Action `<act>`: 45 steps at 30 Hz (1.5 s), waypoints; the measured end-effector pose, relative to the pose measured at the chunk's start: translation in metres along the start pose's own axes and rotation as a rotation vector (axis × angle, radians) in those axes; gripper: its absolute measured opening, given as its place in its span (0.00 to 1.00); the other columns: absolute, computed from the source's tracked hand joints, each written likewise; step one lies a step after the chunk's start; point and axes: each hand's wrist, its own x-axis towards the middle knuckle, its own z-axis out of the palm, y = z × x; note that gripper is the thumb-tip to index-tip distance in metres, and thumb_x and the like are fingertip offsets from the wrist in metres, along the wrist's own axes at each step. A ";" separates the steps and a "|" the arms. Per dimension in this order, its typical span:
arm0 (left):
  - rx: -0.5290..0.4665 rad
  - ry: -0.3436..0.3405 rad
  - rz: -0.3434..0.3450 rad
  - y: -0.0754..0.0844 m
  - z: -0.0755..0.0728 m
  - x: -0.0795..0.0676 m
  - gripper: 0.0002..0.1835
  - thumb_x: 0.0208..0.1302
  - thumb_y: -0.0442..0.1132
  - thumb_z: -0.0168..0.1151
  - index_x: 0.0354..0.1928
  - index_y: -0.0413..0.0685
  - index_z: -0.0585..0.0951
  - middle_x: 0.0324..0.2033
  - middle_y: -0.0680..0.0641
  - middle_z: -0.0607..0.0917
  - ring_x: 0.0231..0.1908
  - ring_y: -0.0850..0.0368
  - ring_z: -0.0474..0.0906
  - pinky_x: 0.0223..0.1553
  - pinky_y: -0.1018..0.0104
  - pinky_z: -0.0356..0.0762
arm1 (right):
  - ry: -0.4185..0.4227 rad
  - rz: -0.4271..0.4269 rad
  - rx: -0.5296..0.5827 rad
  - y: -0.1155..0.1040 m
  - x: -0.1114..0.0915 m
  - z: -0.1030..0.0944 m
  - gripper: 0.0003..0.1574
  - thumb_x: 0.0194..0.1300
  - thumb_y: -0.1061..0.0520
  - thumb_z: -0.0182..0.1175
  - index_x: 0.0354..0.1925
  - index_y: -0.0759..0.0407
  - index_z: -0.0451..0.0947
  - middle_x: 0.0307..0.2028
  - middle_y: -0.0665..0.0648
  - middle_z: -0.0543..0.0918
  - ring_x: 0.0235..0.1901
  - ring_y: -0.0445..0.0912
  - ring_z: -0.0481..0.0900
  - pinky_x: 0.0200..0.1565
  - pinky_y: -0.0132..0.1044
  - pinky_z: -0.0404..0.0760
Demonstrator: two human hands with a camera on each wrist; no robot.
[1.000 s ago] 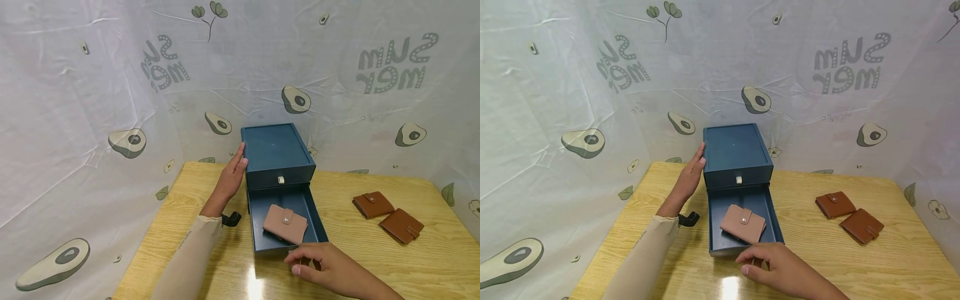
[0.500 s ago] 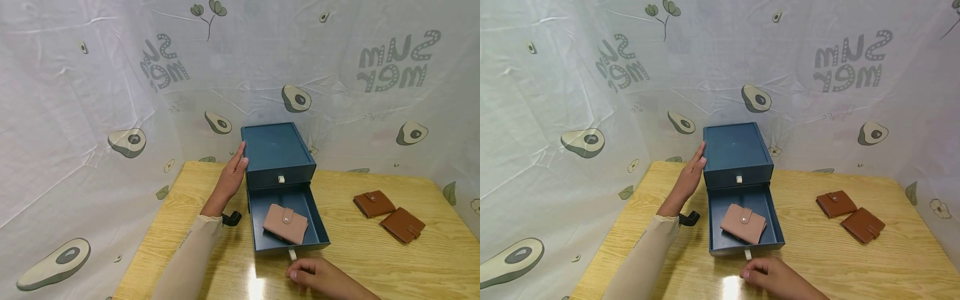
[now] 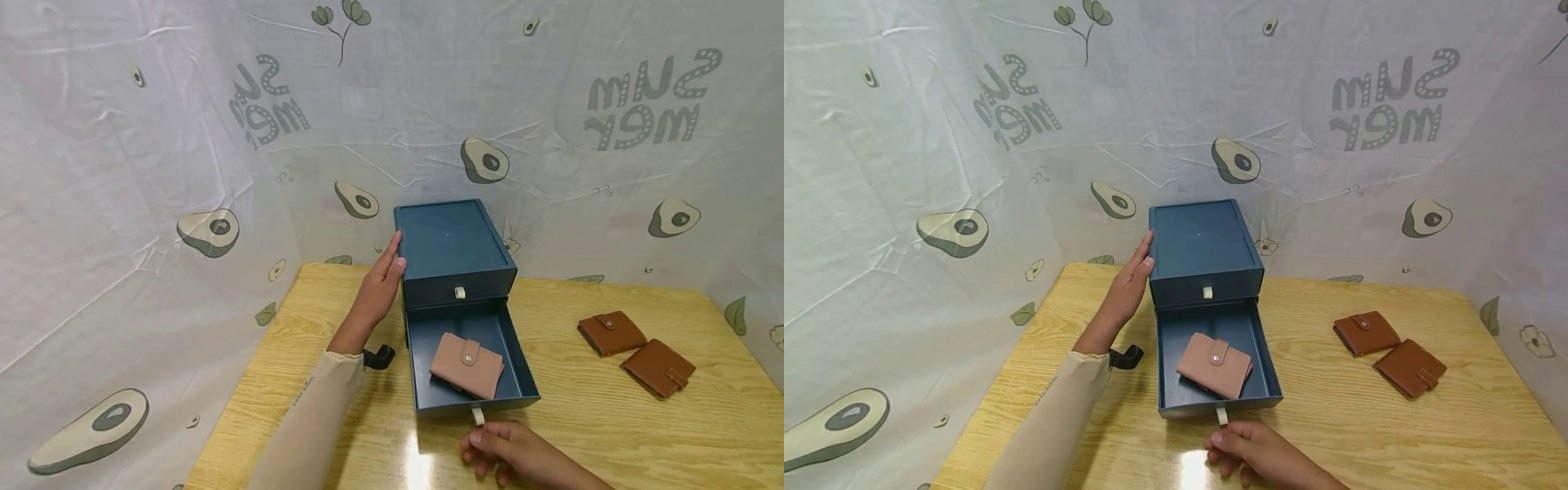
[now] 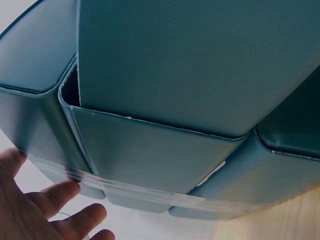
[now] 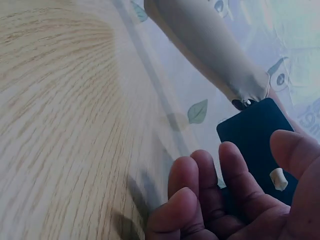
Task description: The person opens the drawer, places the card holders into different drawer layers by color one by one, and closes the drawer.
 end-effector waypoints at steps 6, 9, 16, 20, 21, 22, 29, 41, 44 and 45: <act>-0.003 0.006 -0.006 0.000 0.000 -0.001 0.33 0.88 0.60 0.41 0.88 0.76 0.49 0.86 0.59 0.52 0.85 0.50 0.50 0.81 0.37 0.54 | 0.021 -0.050 0.025 -0.003 0.002 0.003 0.30 0.89 0.48 0.47 0.61 0.74 0.79 0.48 0.54 0.88 0.42 0.46 0.84 0.37 0.34 0.80; 0.001 0.007 -0.003 0.001 0.000 -0.001 0.33 0.88 0.60 0.41 0.88 0.74 0.49 0.86 0.59 0.52 0.85 0.50 0.50 0.81 0.37 0.54 | 0.034 -0.072 0.031 -0.005 0.002 0.004 0.29 0.88 0.48 0.48 0.60 0.73 0.79 0.49 0.54 0.88 0.42 0.46 0.85 0.37 0.35 0.80; 0.004 0.003 -0.006 0.000 0.001 0.000 0.33 0.88 0.60 0.40 0.88 0.72 0.49 0.86 0.58 0.52 0.85 0.50 0.49 0.82 0.39 0.52 | 0.036 -0.086 0.064 -0.007 0.003 0.004 0.30 0.89 0.46 0.46 0.57 0.70 0.81 0.47 0.54 0.88 0.40 0.44 0.84 0.37 0.34 0.81; 0.007 0.001 -0.014 0.000 0.001 -0.001 0.33 0.88 0.61 0.39 0.88 0.73 0.49 0.86 0.59 0.52 0.85 0.51 0.49 0.82 0.39 0.52 | 0.056 -0.069 0.117 -0.008 0.004 0.004 0.27 0.89 0.45 0.47 0.55 0.63 0.83 0.45 0.53 0.89 0.38 0.43 0.84 0.36 0.33 0.82; 0.008 0.001 -0.015 0.001 0.001 -0.001 0.33 0.88 0.61 0.39 0.88 0.73 0.49 0.86 0.59 0.52 0.85 0.51 0.49 0.82 0.39 0.52 | 0.062 -0.066 0.126 -0.009 0.004 0.004 0.27 0.89 0.44 0.47 0.54 0.63 0.84 0.45 0.53 0.89 0.38 0.43 0.84 0.36 0.33 0.82; 0.008 0.002 -0.015 0.001 0.001 -0.001 0.33 0.88 0.61 0.39 0.88 0.74 0.49 0.86 0.59 0.52 0.85 0.51 0.49 0.82 0.39 0.52 | 0.069 -0.064 0.130 -0.009 0.004 0.004 0.27 0.88 0.44 0.47 0.54 0.62 0.84 0.45 0.53 0.89 0.38 0.43 0.84 0.36 0.33 0.82; 0.003 0.002 -0.012 0.001 0.000 -0.001 0.33 0.88 0.61 0.39 0.88 0.73 0.48 0.86 0.58 0.52 0.85 0.49 0.49 0.81 0.37 0.53 | 0.109 -0.067 0.119 -0.016 0.002 0.009 0.26 0.88 0.45 0.49 0.52 0.63 0.84 0.44 0.53 0.89 0.38 0.43 0.83 0.36 0.33 0.82; 0.005 0.007 -0.012 0.004 0.000 0.001 0.34 0.88 0.61 0.40 0.88 0.73 0.49 0.86 0.58 0.52 0.85 0.50 0.49 0.81 0.38 0.52 | 0.159 -0.045 0.077 -0.036 0.006 0.010 0.29 0.87 0.42 0.50 0.54 0.65 0.84 0.43 0.54 0.87 0.39 0.45 0.82 0.37 0.34 0.82; 0.008 0.006 -0.018 0.005 0.001 0.001 0.34 0.88 0.61 0.40 0.88 0.73 0.49 0.86 0.58 0.52 0.85 0.50 0.49 0.81 0.38 0.52 | 0.169 -0.049 0.071 -0.039 0.010 0.008 0.29 0.87 0.42 0.51 0.54 0.65 0.84 0.43 0.53 0.87 0.39 0.44 0.82 0.37 0.33 0.81; 0.010 0.006 -0.021 0.005 0.001 0.001 0.33 0.88 0.61 0.40 0.88 0.74 0.49 0.86 0.58 0.52 0.85 0.50 0.49 0.81 0.38 0.52 | 0.168 -0.054 0.071 -0.040 0.011 0.008 0.29 0.87 0.42 0.51 0.55 0.65 0.84 0.43 0.53 0.87 0.39 0.44 0.82 0.37 0.33 0.81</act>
